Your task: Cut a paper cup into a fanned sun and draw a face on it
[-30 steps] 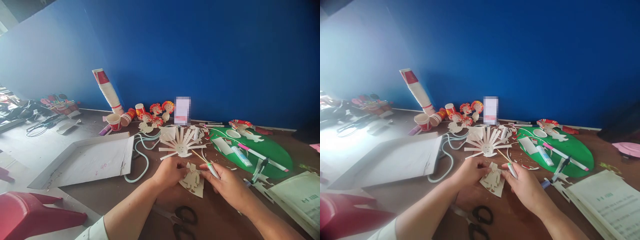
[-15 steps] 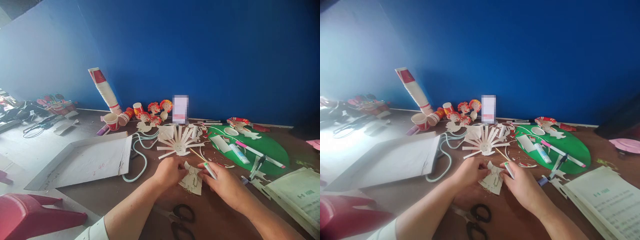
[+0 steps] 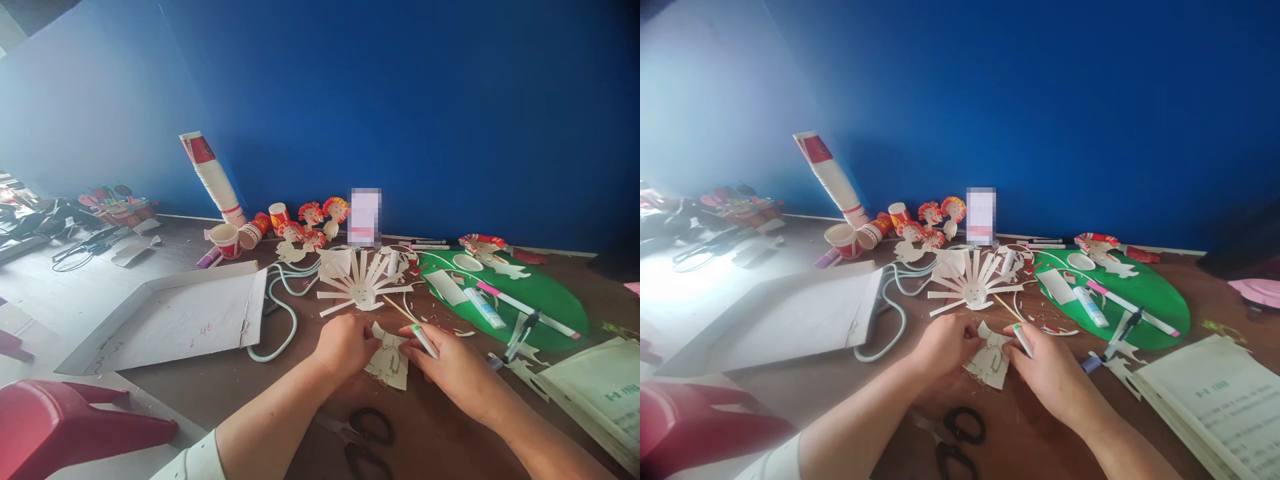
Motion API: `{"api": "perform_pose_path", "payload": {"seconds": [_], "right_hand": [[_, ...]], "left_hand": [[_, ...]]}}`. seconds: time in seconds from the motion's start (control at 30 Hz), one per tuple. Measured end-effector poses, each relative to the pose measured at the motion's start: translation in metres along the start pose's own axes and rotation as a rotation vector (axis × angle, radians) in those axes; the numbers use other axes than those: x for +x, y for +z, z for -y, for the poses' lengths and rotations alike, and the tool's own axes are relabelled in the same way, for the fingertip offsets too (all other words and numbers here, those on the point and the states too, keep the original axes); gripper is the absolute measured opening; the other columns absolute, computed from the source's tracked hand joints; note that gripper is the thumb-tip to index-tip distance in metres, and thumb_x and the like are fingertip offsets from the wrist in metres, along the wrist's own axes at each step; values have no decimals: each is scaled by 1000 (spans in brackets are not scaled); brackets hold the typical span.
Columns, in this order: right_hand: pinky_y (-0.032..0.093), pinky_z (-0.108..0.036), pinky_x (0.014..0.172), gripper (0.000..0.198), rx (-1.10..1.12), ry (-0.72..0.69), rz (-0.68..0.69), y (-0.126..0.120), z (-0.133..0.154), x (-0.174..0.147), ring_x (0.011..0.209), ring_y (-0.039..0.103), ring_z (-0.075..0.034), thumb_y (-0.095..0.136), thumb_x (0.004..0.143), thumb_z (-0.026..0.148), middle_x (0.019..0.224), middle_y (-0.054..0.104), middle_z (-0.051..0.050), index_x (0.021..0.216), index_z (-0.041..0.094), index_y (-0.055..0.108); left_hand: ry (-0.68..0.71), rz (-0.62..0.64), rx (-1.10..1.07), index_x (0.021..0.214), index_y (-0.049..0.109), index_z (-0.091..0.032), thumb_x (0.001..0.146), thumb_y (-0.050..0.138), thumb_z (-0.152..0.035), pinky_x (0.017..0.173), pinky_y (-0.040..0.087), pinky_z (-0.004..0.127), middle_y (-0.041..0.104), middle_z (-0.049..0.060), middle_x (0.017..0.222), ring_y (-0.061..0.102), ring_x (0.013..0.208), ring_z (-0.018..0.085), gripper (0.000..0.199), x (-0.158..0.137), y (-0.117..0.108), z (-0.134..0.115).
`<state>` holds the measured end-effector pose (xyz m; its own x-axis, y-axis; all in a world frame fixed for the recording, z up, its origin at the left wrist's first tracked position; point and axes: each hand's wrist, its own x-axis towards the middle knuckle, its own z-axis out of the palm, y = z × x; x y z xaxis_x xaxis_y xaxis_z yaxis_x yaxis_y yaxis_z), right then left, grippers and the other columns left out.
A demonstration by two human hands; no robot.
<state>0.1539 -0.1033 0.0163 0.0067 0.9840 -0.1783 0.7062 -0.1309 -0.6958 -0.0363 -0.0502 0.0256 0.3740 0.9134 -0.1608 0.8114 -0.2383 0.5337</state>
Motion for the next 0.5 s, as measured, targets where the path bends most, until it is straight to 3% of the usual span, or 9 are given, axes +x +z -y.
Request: {"api": "perform_pose_path", "payload": {"seconds": [0.5], "right_hand": [[48,-27,59,35,1,-15,-37,1,1,1,67,68,-20,53,82,46,85,74,-2,107,25,64]], "left_hand": [[-32,-61,98,61,61,-22,73,55,-37,52,32,25,61,0,60,52,55,15,21,1,7,-3]]}}
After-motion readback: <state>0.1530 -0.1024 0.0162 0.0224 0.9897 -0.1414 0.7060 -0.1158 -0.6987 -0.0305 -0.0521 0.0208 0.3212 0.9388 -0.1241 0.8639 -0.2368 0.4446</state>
